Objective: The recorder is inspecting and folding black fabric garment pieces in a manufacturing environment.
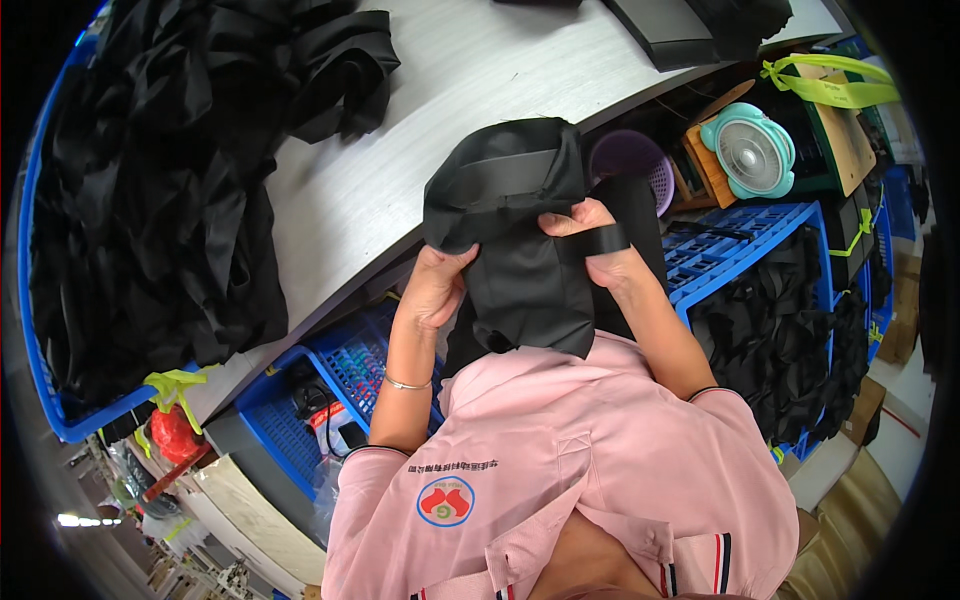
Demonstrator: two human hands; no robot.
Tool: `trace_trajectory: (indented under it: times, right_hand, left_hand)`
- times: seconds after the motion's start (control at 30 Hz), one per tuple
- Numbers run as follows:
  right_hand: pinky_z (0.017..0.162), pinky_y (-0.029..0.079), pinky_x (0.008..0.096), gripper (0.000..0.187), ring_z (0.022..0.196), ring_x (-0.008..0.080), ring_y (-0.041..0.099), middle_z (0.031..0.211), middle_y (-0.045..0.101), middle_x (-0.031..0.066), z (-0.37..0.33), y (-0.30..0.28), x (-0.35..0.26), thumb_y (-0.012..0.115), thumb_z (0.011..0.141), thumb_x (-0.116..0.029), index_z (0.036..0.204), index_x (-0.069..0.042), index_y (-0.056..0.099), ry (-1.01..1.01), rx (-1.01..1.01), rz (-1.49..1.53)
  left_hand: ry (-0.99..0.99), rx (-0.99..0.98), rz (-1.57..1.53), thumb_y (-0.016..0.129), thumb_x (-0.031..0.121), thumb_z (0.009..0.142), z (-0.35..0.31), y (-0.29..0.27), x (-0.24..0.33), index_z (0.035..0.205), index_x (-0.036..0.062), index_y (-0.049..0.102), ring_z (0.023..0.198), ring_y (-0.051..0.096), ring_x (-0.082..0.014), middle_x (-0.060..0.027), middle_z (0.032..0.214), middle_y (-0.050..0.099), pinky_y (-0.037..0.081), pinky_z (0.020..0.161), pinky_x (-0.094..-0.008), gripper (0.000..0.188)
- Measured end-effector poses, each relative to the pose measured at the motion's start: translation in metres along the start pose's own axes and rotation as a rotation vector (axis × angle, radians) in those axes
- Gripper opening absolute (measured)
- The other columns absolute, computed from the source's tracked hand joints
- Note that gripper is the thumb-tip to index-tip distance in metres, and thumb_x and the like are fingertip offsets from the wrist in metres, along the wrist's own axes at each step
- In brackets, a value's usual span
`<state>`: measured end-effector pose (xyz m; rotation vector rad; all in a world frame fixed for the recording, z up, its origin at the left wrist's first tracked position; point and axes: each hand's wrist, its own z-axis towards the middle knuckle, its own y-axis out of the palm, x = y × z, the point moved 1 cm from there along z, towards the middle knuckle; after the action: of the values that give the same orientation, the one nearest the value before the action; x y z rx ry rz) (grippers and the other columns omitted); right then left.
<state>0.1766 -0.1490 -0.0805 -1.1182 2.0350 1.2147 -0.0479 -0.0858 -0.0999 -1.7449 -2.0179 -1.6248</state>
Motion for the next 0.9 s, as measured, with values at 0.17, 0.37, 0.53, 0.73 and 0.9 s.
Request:
trace_trajectory:
  times: [0.17,0.37,0.53,0.73,0.9]
  right_hand:
    - [0.083,0.051,0.0250,0.036,0.091,0.0100,0.064,0.103,0.069,0.0042,0.005,0.000,0.009,0.077,0.089,-0.017,0.117,0.002,0.064,-0.045,0.088,0.061]
    - [0.085,0.051,0.0247,0.046,0.096,0.0113,0.066,0.108,0.069,0.0080,-0.007,0.002,0.004,0.082,0.084,-0.019,0.119,0.003,0.062,-0.134,0.109,-0.006]
    - [0.081,0.053,0.0250,0.045,0.090,0.0106,0.067,0.103,0.071,0.0071,-0.006,0.002,0.003,0.084,0.081,-0.016,0.116,0.003,0.063,-0.119,0.102,-0.034]
    - [0.078,0.054,0.0257,0.034,0.086,0.0098,0.067,0.099,0.072,0.0060,0.002,0.002,0.014,0.082,0.082,-0.008,0.111,0.003,0.066,-0.205,0.157,0.028]
    - [0.076,0.055,0.0254,0.029,0.083,0.0093,0.066,0.096,0.072,0.0047,0.000,-0.001,0.010,0.080,0.084,-0.006,0.110,0.001,0.068,-0.146,0.149,-0.049]
  left_hand:
    - [-0.033,-0.068,0.052,0.070,0.002,0.092,0.002,-0.006,-0.005,0.111,-0.0011,0.072,0.094,0.070,-0.0159,-0.0102,0.107,0.074,0.057,0.089,-0.0311,0.019]
    - [0.091,0.147,0.180,0.074,0.000,0.089,0.006,-0.004,-0.016,0.106,-0.0014,0.073,0.089,0.070,-0.0134,-0.0082,0.102,0.075,0.056,0.086,-0.0291,0.017]
    - [0.233,0.234,0.328,0.074,0.001,0.089,0.004,0.009,-0.018,0.109,-0.0029,0.072,0.089,0.068,-0.0124,-0.0073,0.103,0.074,0.056,0.084,-0.0282,0.021]
    - [0.259,0.161,0.287,0.067,0.003,0.095,-0.004,0.014,-0.021,0.113,-0.0049,0.070,0.093,0.069,-0.0140,-0.0094,0.107,0.073,0.056,0.085,-0.0281,0.020]
    - [0.189,0.180,0.201,0.064,0.005,0.097,-0.004,0.005,-0.024,0.115,-0.0058,0.069,0.095,0.069,-0.0148,-0.0099,0.109,0.073,0.056,0.086,-0.0288,0.022]
